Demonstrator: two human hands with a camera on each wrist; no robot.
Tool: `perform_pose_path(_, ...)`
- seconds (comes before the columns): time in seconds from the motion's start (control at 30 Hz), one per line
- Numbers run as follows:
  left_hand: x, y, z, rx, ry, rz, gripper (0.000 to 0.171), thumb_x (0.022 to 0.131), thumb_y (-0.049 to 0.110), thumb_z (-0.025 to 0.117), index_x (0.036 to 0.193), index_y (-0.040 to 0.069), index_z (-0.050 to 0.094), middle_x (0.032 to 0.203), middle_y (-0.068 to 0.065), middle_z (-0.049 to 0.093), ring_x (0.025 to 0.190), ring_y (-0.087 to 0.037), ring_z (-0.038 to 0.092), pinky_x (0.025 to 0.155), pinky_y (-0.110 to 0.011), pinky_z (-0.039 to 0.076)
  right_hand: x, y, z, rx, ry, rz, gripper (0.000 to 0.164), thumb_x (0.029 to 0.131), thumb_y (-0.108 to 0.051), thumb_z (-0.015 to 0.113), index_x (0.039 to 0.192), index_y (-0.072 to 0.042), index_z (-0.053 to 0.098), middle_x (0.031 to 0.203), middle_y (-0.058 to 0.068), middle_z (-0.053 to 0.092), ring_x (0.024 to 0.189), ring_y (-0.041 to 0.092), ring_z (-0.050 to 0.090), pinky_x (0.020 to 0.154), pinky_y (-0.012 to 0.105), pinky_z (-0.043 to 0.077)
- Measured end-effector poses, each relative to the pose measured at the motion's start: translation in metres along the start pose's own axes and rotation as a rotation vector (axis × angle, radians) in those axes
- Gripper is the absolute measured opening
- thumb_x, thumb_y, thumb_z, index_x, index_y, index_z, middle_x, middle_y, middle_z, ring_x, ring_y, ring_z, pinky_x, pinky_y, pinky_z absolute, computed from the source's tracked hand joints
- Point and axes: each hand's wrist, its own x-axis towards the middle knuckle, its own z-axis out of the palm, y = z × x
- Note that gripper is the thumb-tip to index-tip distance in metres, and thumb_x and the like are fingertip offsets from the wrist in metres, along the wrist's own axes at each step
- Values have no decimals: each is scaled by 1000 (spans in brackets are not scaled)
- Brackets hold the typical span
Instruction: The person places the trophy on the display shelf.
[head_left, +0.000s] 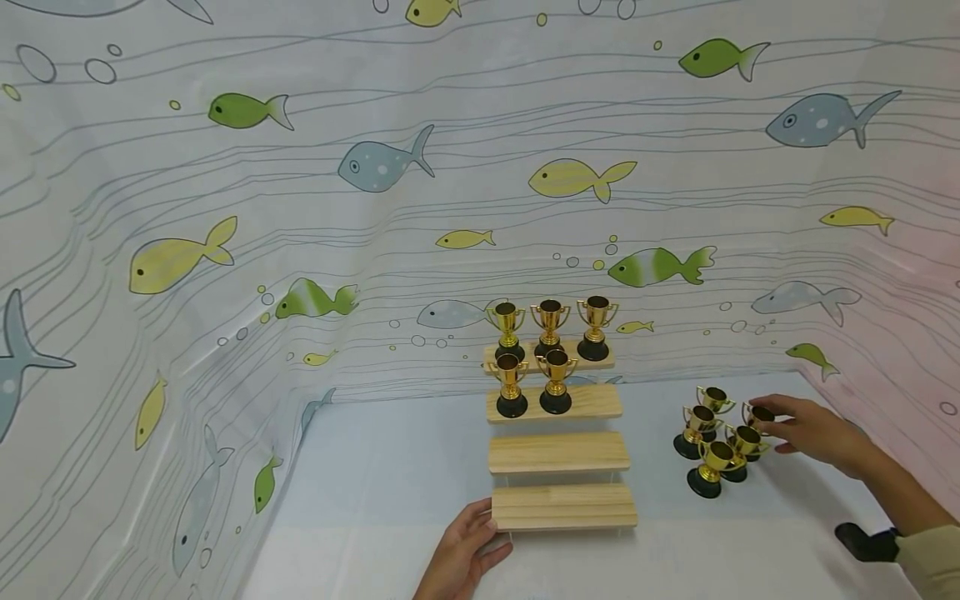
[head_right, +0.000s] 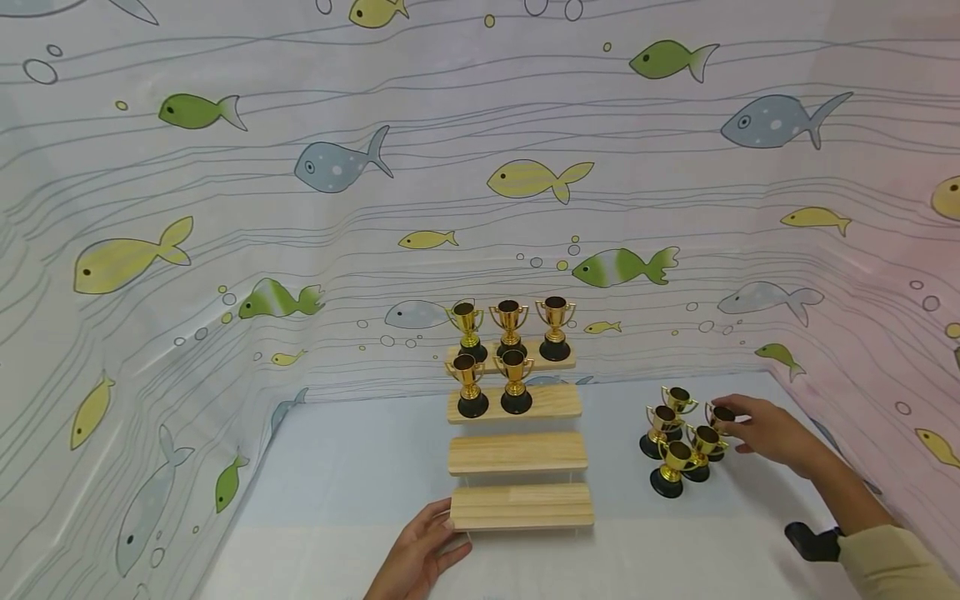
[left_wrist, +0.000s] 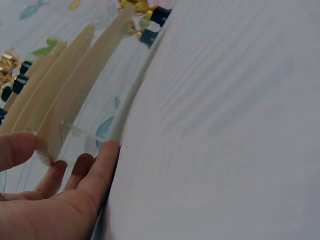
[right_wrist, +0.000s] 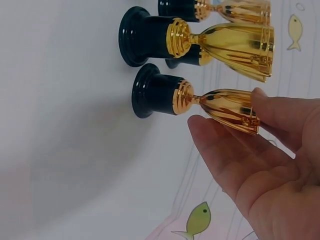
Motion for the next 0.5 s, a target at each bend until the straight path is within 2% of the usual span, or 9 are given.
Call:
perform_pose_path(0.23, -1, 1, 0, 0, 5, -3, 63, 92, 28, 58, 141, 1, 29, 124, -9, 45, 103, -17, 53, 99, -40, 48, 1, -2, 1, 3, 16, -22, 60, 97, -30, 49, 138, 9, 30, 139, 35, 31, 109, 40, 57, 76, 37, 58)
perform_pose_path(0.5, -1, 1, 1, -14, 10, -11, 64, 92, 29, 59, 141, 2, 29, 127, -10, 47, 106, -17, 54, 99, -40, 48, 2, -3, -1, 8, -1, -30, 55, 97, -23, 49, 137, 11, 31, 138, 36, 32, 108, 39, 57, 76, 38, 58)
